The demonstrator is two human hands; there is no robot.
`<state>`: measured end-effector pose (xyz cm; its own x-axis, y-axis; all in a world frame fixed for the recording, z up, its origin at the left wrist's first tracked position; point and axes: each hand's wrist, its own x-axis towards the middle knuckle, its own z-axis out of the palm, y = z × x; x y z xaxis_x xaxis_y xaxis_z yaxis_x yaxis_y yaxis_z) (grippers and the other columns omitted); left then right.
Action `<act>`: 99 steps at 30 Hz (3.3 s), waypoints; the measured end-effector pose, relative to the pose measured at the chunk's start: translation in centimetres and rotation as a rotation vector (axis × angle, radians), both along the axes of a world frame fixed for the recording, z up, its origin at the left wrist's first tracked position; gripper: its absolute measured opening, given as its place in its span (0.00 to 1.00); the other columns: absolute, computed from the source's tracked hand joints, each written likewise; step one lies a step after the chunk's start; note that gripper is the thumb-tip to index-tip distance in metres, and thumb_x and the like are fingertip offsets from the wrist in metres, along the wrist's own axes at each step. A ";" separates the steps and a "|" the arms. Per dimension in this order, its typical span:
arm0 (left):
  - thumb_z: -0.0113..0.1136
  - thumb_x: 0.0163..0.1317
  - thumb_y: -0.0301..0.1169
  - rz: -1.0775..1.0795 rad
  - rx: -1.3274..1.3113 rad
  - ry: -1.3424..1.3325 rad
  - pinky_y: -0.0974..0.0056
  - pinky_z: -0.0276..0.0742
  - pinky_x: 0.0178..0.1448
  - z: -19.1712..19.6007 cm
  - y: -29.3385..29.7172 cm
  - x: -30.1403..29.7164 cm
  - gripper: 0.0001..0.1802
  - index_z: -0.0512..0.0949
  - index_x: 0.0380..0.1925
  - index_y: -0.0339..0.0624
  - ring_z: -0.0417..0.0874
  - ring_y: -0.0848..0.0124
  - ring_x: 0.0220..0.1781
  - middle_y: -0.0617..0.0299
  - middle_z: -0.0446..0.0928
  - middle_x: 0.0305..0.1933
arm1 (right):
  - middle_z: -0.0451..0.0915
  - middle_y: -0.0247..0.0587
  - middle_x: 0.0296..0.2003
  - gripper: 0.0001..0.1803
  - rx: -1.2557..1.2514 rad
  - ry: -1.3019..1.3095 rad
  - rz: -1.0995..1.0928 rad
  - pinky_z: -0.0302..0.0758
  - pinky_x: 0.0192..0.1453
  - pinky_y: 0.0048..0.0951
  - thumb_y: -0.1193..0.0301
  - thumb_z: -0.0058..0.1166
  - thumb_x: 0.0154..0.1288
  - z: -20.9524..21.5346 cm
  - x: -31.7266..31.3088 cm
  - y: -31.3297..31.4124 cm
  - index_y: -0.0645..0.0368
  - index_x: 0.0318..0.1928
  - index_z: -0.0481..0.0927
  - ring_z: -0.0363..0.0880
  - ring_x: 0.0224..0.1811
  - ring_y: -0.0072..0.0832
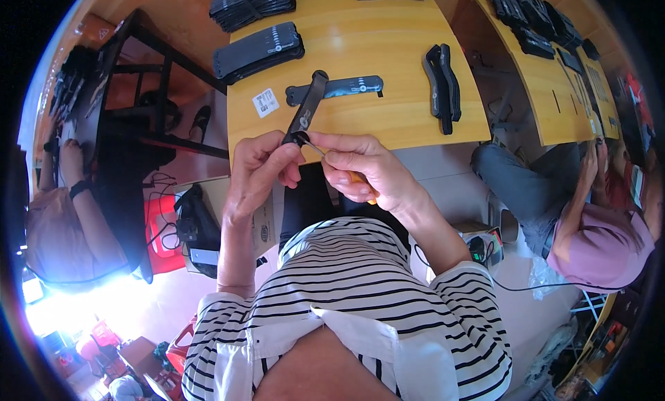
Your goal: Assembling black leather or synthetic straps by inserting small metal components using a pick tool.
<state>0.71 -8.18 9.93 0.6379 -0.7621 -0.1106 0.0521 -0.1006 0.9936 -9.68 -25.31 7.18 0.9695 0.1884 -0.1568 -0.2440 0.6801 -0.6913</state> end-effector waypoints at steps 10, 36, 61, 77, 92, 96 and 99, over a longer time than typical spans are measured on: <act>0.53 0.61 0.31 0.109 0.079 -0.137 0.75 0.65 0.21 0.5 -0.4 -2.2 0.15 0.75 0.20 0.31 0.70 0.81 0.17 0.65 0.70 0.13 | 0.70 0.26 0.20 0.18 -0.609 -0.259 -0.365 0.57 0.20 0.16 0.70 0.63 0.54 0.7 -0.8 1.2 0.63 0.44 0.75 0.60 0.18 0.10; 0.52 0.62 0.34 0.067 -0.053 0.150 0.76 0.53 0.15 -1.0 -1.9 -4.0 0.18 0.71 0.15 0.38 0.61 0.84 0.11 0.70 0.64 0.09 | 0.65 0.34 0.08 0.19 -0.287 0.066 -0.315 0.50 0.11 0.19 0.66 0.44 0.63 0.0 -1.1 1.1 0.57 0.15 0.67 0.55 0.07 0.15; 0.45 0.64 0.39 0.492 -0.550 0.316 0.73 0.49 0.15 -2.4 7.8 -1.8 0.20 0.62 0.14 0.43 0.55 0.80 0.10 0.69 0.57 0.09 | 0.59 0.26 0.11 0.16 0.374 -0.212 -0.956 0.55 0.11 0.16 0.67 0.48 0.58 -0.5 14.3 -33.3 0.49 0.15 0.62 0.53 0.08 0.16; 0.41 0.65 0.51 0.712 0.104 0.431 0.76 0.66 0.22 -13.3 6.8 1.7 0.27 0.75 0.26 0.38 0.73 0.77 0.16 0.63 0.72 0.17 | 0.75 0.36 0.18 0.12 -1.704 -0.486 -1.034 0.66 0.23 0.15 0.71 0.50 0.63 3.4 5.3 -17.2 0.68 0.27 0.77 0.71 0.18 0.17; 0.37 0.68 0.50 0.154 -0.349 0.772 0.80 0.64 0.23 -8.1 -1.9 -0.9 0.27 0.75 0.40 0.35 0.74 0.80 0.23 0.58 0.77 0.31 | 0.72 0.35 0.21 0.19 -1.459 -0.892 -0.247 0.71 0.20 0.28 0.78 0.58 0.46 -0.3 1.0 -3.8 0.55 0.43 0.79 0.74 0.19 0.30; 0.42 0.69 0.39 0.318 -0.509 0.716 0.79 0.65 0.23 -10.0 -2.7 -0.2 0.18 0.74 0.41 0.34 0.73 0.81 0.22 0.58 0.77 0.34 | 0.76 0.34 0.23 0.12 -1.227 -0.603 -0.308 0.66 0.18 0.21 0.76 0.52 0.56 -4.3 0.0 -4.0 0.61 0.43 0.78 0.70 0.16 0.21; 0.44 0.68 0.36 0.436 -0.418 0.541 0.77 0.68 0.24 -9.7 -3.5 -0.5 0.15 0.74 0.40 0.35 0.73 0.80 0.22 0.58 0.76 0.34 | 0.77 0.35 0.25 0.11 -0.806 -0.156 -0.344 0.59 0.16 0.15 0.73 0.48 0.62 -3.8 -0.6 -4.4 0.65 0.43 0.77 0.64 0.14 0.13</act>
<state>0.18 -11.70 0.24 0.8268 -0.5041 -0.2495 0.4848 0.4137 0.7706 -10.30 -29.71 3.39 0.9736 -0.2273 0.0228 0.0214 -0.0088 -0.9997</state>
